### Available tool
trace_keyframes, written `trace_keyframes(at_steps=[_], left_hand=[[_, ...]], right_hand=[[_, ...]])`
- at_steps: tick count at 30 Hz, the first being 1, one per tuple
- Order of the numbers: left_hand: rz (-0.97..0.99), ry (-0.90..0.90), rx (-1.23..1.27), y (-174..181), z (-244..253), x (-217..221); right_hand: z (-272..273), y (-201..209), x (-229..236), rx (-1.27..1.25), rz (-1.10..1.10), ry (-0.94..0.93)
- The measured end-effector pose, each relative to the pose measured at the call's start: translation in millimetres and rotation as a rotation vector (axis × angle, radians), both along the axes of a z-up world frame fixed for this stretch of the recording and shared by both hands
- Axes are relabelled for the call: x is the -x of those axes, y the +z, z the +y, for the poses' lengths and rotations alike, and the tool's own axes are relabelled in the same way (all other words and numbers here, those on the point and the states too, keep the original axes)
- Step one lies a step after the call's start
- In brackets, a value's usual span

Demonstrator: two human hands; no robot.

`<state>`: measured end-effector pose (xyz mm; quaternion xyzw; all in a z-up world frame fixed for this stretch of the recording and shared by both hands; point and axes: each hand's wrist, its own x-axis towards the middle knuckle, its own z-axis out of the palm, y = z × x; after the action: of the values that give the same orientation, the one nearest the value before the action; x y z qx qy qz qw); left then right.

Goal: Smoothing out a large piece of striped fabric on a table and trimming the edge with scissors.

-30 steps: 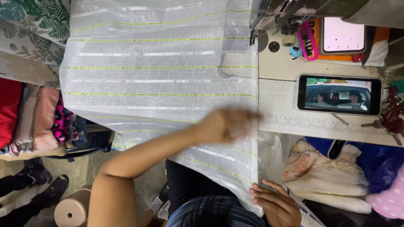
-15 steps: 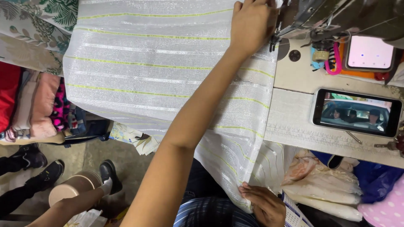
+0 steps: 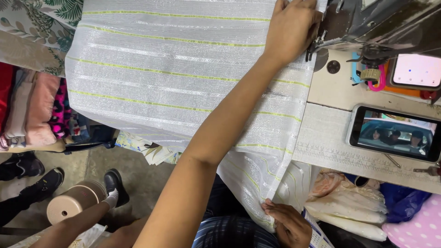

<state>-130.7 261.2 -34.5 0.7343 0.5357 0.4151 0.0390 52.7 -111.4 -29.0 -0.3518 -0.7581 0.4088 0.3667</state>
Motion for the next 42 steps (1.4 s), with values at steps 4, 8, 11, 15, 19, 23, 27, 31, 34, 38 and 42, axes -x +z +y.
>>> trace_keyframes(at_steps=[4,8,11,15,19,23,27,31,34,38,42], left_hand=[[0.027,0.005,-0.012,2.9,3.0,1.3],[0.036,0.000,0.003,3.3,9.0,1.1],[0.054,0.008,-0.037,0.8,15.5,0.3],[0.086,0.001,-0.037,-0.2,21.6,0.5],[0.128,0.008,-0.063,-2.2,27.6,0.4],[0.078,0.007,-0.144,2.6,27.6,1.0],[0.053,-0.018,-0.188,21.0,14.2,12.8],[0.210,-0.073,-0.020,60.4,-41.7,65.4],[0.253,0.043,0.045,67.3,-108.8,146.1],[0.363,0.574,0.083,36.8,-218.0,293.3],[0.163,0.860,0.400,25.4,-291.7,347.5]], right_hand=[[5.2,-0.1,-5.2,-0.012,-0.022,0.085],[7.0,4.1,-2.7,0.002,-0.014,0.062],[9.9,3.5,-4.2,0.005,0.002,0.099],[13.1,18.7,8.8,0.022,0.040,-0.010],[12.9,23.0,16.9,0.020,0.053,-0.110],[11.9,27.4,28.1,0.033,0.103,-0.266],[15.9,31.2,30.6,-0.002,0.088,-0.268],[19.7,32.7,32.7,-0.021,0.087,-0.275],[22.2,32.8,31.8,-0.056,0.086,-0.274],[29.9,35.2,29.9,-0.071,0.053,-0.260],[33.7,32.2,26.5,-0.055,0.050,-0.252]])
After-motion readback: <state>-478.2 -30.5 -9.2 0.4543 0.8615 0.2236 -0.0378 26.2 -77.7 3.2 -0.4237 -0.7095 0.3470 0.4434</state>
